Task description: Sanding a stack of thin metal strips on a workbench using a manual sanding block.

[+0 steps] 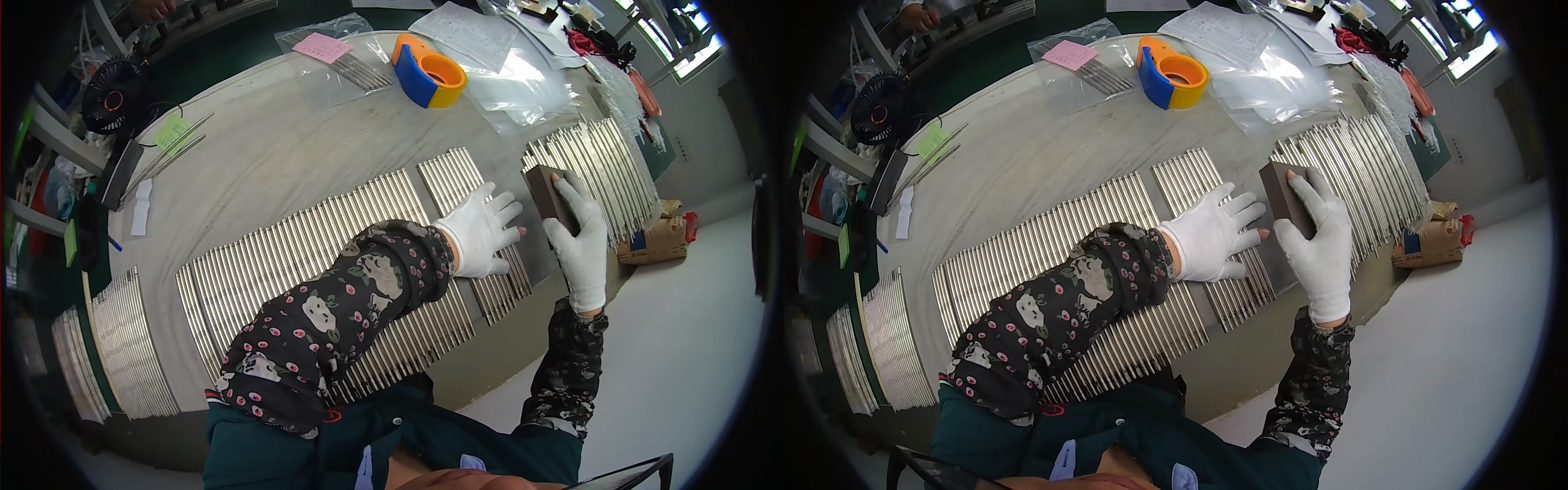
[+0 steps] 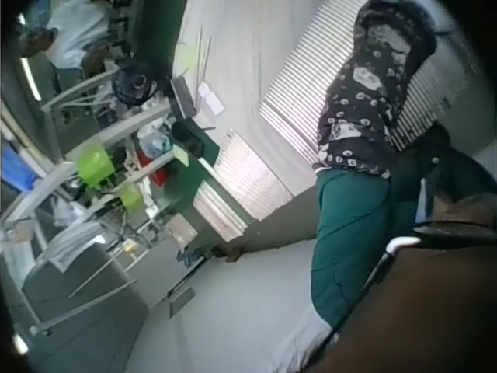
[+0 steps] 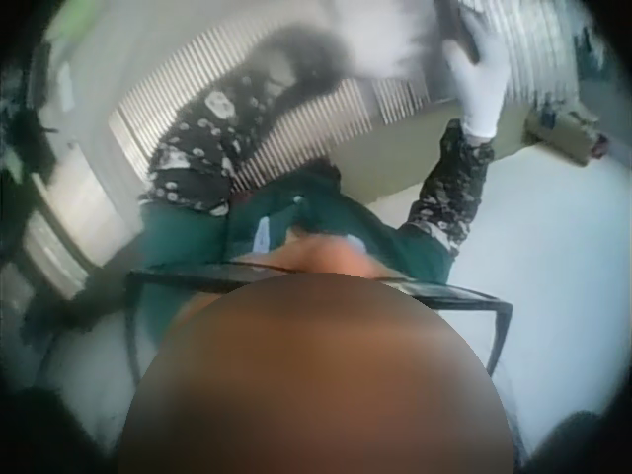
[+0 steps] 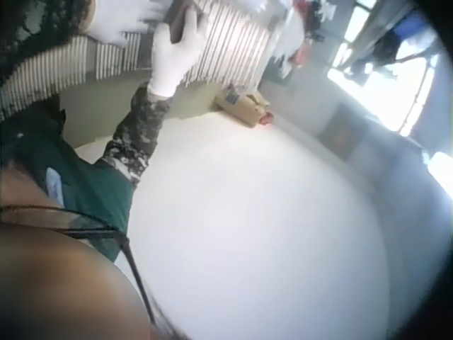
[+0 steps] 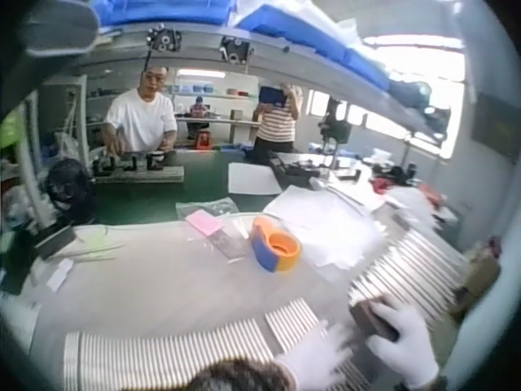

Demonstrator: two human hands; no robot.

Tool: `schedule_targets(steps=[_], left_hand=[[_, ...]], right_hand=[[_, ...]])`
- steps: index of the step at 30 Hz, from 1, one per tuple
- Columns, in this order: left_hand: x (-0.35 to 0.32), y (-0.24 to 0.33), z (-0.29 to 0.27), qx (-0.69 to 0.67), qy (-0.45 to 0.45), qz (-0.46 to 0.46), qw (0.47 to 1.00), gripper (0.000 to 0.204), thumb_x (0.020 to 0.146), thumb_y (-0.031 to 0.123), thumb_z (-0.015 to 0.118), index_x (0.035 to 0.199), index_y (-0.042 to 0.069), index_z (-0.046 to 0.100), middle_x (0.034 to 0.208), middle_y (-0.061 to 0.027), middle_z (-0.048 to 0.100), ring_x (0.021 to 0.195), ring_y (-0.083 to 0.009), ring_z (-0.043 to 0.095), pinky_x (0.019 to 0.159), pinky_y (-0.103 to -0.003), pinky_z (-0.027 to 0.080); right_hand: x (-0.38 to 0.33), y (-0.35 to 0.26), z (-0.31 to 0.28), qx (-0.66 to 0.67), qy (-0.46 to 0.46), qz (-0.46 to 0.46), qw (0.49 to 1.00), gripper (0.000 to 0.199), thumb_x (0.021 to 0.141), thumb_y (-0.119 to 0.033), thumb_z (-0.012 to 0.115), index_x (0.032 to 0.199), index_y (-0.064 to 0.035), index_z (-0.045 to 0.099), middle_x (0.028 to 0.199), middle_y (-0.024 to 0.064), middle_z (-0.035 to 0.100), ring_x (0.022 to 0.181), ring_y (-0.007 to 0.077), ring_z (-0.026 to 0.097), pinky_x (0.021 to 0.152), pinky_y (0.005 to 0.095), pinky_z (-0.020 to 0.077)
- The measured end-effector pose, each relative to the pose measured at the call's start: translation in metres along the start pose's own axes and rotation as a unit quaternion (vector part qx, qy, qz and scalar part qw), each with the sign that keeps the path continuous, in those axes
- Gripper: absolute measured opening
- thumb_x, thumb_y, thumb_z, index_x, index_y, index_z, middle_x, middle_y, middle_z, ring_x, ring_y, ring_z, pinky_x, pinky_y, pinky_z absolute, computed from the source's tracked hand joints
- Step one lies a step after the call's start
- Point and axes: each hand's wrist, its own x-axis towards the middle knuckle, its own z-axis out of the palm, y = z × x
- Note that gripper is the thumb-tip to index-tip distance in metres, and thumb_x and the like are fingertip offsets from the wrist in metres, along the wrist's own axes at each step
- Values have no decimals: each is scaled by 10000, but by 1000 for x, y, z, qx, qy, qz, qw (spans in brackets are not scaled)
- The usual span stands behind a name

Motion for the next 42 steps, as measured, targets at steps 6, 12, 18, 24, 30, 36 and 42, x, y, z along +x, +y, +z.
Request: schedule_targets(steps=[6,12,18,24,30,36,42], left_hand=[[-46,0,-1,-12,23,19,999,654,866,520,589,1351,87,530,1432,-195,424,1369,-323,351,1157,-513,209],[-32,6,-25,-47,-81,-16,995,638,867,515,591,1318,66,551,1425,-203,433,1341,-350,388,1134,-538,244],[-34,5,-6,-27,12,12,999,640,871,512,569,1336,73,547,1370,-165,479,1361,-298,347,1163,-496,184],[-36,4,-1,-65,-4,-1,998,669,828,487,619,1341,69,523,1403,-180,426,1370,-335,328,1163,-518,181],[-36,4,-5,-49,-36,-20,998,627,879,516,554,1344,96,546,1379,-145,474,1367,-285,343,1171,-499,166],[-36,3,-5,-35,4,8,999,658,838,480,620,1340,65,521,1397,-190,438,1363,-329,351,1159,-510,202],[-34,5,0,-9,14,22,1000,654,848,490,599,1356,86,514,1376,-190,462,1356,-325,368,1158,-511,212]], right_hand=[[8,15,5,-26,-14,10,1000,538,704,-126,646,1229,-7,633,1351,248,528,1118,349,567,994,399,439],[32,-39,61,-77,-86,-157,981,534,675,-167,647,1196,-47,655,1321,231,544,1093,376,555,981,421,443],[86,-20,69,-324,-124,-56,936,459,684,-168,627,1126,-72,705,1231,189,613,995,349,595,904,413,495],[58,-29,86,-130,-155,-186,962,508,671,-146,618,1173,-99,686,1266,217,592,1046,357,585,975,418,465],[58,-34,77,-143,-100,-218,960,489,677,-159,625,1156,-89,691,1261,205,589,1038,348,578,937,416,480],[71,-15,68,-228,-95,-115,962,482,676,-168,623,1147,-91,693,1261,204,594,1014,364,592,925,414,491],[74,3,63,-312,-85,-50,945,475,678,-248,647,1138,-146,707,1113,168,634,961,351,610,837,420,519]])
